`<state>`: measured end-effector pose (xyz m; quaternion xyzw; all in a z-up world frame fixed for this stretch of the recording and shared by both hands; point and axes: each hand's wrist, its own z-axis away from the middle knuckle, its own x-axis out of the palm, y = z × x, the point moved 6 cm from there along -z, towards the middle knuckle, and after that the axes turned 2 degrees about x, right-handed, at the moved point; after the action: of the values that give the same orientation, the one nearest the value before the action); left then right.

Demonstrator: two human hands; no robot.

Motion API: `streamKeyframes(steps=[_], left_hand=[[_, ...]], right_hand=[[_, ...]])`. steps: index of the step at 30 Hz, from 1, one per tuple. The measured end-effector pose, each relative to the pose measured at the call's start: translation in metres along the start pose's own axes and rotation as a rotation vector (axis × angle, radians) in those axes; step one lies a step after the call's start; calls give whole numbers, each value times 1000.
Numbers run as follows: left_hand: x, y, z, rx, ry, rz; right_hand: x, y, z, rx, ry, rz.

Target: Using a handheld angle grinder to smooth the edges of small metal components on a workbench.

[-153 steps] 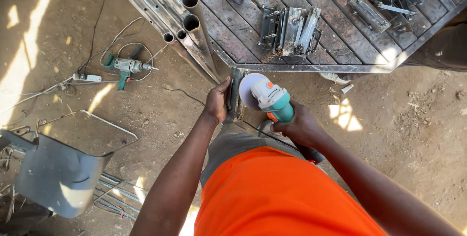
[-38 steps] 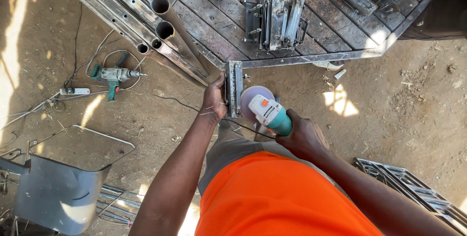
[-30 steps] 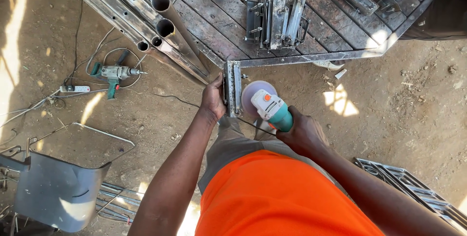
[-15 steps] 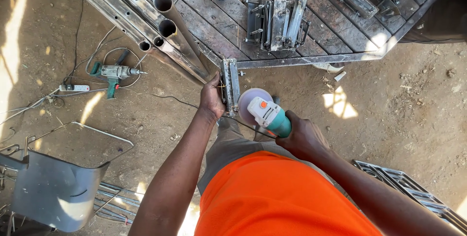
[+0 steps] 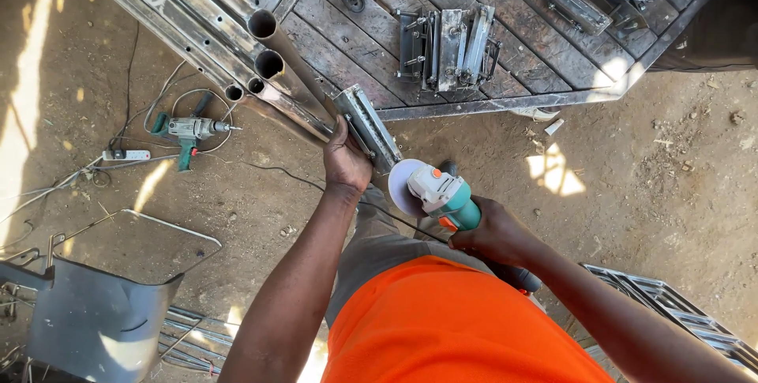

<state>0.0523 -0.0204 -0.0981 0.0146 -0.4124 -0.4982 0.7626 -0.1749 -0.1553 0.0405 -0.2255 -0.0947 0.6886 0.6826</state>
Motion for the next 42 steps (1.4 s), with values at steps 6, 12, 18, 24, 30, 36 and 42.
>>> streamKeyframes(steps=[6, 12, 18, 24, 30, 36, 42], left_hand=[[0, -1, -15, 7, -30, 87], [32, 4, -1, -13, -68, 120], [16, -10, -9, -10, -42, 173], [18, 0, 0, 25, 55, 134], [12, 2, -4, 21, 102, 36], [9, -3, -5, 26, 105, -9], [6, -4, -5, 30, 113, -28]], right_hand=[[5, -5, -5, 36, -84, -222], [12, -23, -12, -22, -129, -373], [9, -24, -18, -36, -149, -494], [-9, -6, -8, -52, -64, -249], [-30, -22, 21, -91, 177, -35], [-30, -13, 16, -47, 217, 163], [-23, 2, 1, -69, 244, 207]])
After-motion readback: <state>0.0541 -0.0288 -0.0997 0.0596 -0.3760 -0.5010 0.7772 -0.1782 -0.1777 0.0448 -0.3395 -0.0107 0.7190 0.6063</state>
